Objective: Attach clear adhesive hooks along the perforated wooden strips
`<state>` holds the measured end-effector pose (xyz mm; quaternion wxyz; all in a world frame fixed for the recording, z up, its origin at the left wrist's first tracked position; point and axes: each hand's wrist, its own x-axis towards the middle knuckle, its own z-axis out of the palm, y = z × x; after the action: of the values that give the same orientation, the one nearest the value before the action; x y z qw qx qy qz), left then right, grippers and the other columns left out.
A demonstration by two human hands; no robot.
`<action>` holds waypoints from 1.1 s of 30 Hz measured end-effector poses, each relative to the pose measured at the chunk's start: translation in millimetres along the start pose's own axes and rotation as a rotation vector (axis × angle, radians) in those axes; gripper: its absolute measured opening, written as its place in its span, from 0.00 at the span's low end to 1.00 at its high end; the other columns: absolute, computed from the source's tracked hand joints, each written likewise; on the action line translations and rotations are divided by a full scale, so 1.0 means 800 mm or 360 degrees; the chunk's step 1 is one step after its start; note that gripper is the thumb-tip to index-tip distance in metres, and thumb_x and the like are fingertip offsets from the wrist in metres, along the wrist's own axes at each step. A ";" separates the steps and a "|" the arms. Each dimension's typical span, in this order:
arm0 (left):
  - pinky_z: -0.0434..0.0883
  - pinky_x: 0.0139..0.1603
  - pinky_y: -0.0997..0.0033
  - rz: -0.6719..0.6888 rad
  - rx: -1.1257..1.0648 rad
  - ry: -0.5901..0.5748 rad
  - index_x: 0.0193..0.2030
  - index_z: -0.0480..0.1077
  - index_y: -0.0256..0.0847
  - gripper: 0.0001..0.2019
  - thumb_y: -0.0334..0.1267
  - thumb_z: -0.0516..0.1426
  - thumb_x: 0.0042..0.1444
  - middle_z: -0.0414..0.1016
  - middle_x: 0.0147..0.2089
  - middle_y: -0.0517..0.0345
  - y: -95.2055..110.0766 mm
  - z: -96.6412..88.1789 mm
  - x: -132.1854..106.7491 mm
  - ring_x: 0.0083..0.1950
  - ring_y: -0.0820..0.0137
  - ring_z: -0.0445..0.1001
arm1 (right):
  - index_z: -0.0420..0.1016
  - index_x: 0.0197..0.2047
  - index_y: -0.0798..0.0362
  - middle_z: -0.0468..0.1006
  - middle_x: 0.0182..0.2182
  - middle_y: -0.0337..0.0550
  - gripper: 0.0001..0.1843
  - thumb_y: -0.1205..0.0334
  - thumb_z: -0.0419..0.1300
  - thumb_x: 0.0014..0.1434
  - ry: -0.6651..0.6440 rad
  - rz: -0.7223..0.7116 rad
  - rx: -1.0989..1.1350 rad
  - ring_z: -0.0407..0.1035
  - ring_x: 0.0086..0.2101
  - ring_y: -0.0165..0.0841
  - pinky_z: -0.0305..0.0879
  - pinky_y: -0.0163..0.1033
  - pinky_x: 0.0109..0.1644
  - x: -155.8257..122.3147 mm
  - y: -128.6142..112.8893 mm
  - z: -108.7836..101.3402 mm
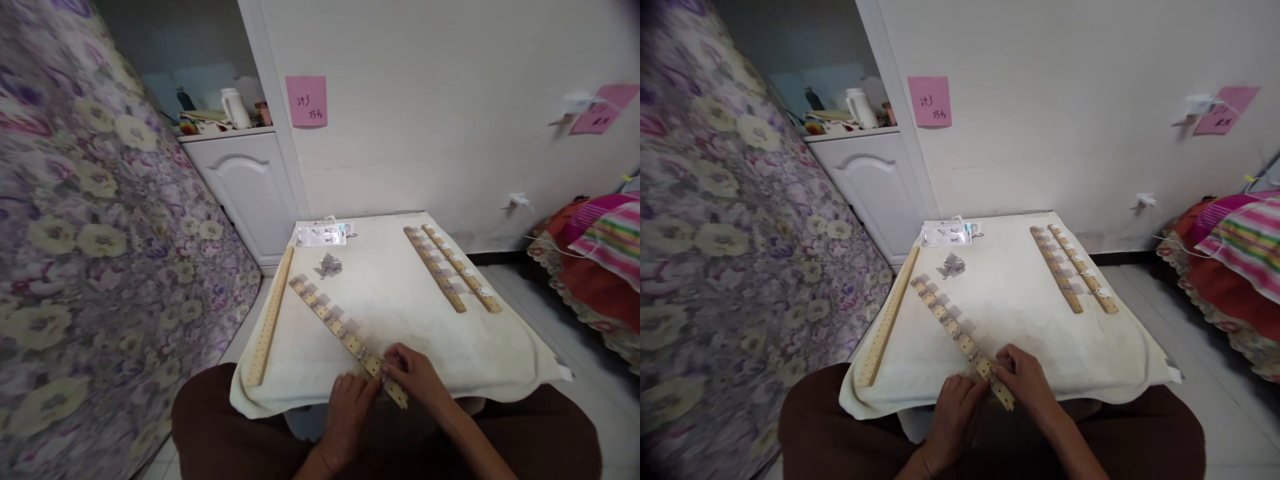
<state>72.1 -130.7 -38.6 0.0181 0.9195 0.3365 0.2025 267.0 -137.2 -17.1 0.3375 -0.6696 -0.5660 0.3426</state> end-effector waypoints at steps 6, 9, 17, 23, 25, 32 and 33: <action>0.61 0.35 0.66 -0.0035 -0.0046 0.0016 0.53 0.64 0.45 0.14 0.30 0.49 0.61 0.69 0.34 0.58 0.002 -0.006 0.003 0.35 0.67 0.65 | 0.72 0.43 0.54 0.74 0.28 0.40 0.16 0.52 0.55 0.56 0.0090 -0.0039 0.0085 0.68 0.30 0.34 0.61 0.36 0.34 -0.007 0.005 -0.010; 0.63 0.36 0.66 -0.0017 -0.0107 0.0001 0.55 0.63 0.45 0.16 0.29 0.49 0.61 0.69 0.35 0.56 0.002 -0.010 0.003 0.36 0.67 0.66 | 0.71 0.39 0.52 0.74 0.27 0.39 0.14 0.51 0.54 0.58 0.0202 -0.0013 0.0111 0.68 0.29 0.33 0.61 0.36 0.34 -0.020 0.014 -0.026; 0.68 0.41 0.61 -0.0053 -0.0350 0.0110 0.56 0.62 0.43 0.18 0.29 0.49 0.58 0.72 0.39 0.52 -0.007 -0.005 -0.003 0.40 0.65 0.69 | 0.68 0.32 0.53 0.75 0.27 0.40 0.20 0.42 0.56 0.53 -0.0093 0.0431 0.0809 0.69 0.23 0.30 0.60 0.31 0.23 -0.083 0.045 -0.020; 0.70 0.46 0.61 -0.0175 -0.0624 0.0158 0.55 0.63 0.44 0.17 0.31 0.51 0.59 0.72 0.44 0.52 -0.012 -0.004 -0.007 0.45 0.65 0.70 | 0.72 0.40 0.52 0.78 0.36 0.45 0.29 0.41 0.67 0.40 -0.0031 0.0660 0.1350 0.75 0.38 0.41 0.70 0.41 0.38 -0.086 0.032 0.020; 0.71 0.46 0.63 -0.0206 -0.0712 0.0180 0.55 0.63 0.44 0.17 0.31 0.51 0.59 0.72 0.44 0.52 -0.013 -0.006 -0.008 0.45 0.66 0.70 | 0.73 0.39 0.52 0.78 0.36 0.46 0.29 0.42 0.68 0.38 0.0026 0.0700 0.1428 0.75 0.39 0.42 0.70 0.43 0.40 -0.084 0.026 0.025; 0.71 0.42 0.68 -0.0339 -0.0718 0.0350 0.50 0.64 0.42 0.12 0.33 0.51 0.60 0.71 0.40 0.55 -0.037 -0.025 -0.010 0.41 0.68 0.70 | 0.72 0.41 0.53 0.78 0.33 0.44 0.30 0.42 0.68 0.39 0.0039 0.0760 0.1481 0.76 0.33 0.37 0.70 0.37 0.34 -0.078 0.018 0.031; 0.71 0.41 0.68 -0.0367 -0.0691 0.0387 0.50 0.65 0.42 0.11 0.33 0.51 0.60 0.71 0.39 0.55 -0.045 -0.029 -0.010 0.41 0.68 0.70 | 0.72 0.41 0.53 0.77 0.33 0.44 0.31 0.41 0.68 0.39 -0.0010 0.0765 0.1479 0.76 0.31 0.35 0.69 0.35 0.32 -0.076 0.019 0.033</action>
<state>36.0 -110.5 -26.4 0.1971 0.8187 0.3873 0.3753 245.2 -197.6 -39.2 0.5091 -0.5592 -0.1855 0.6274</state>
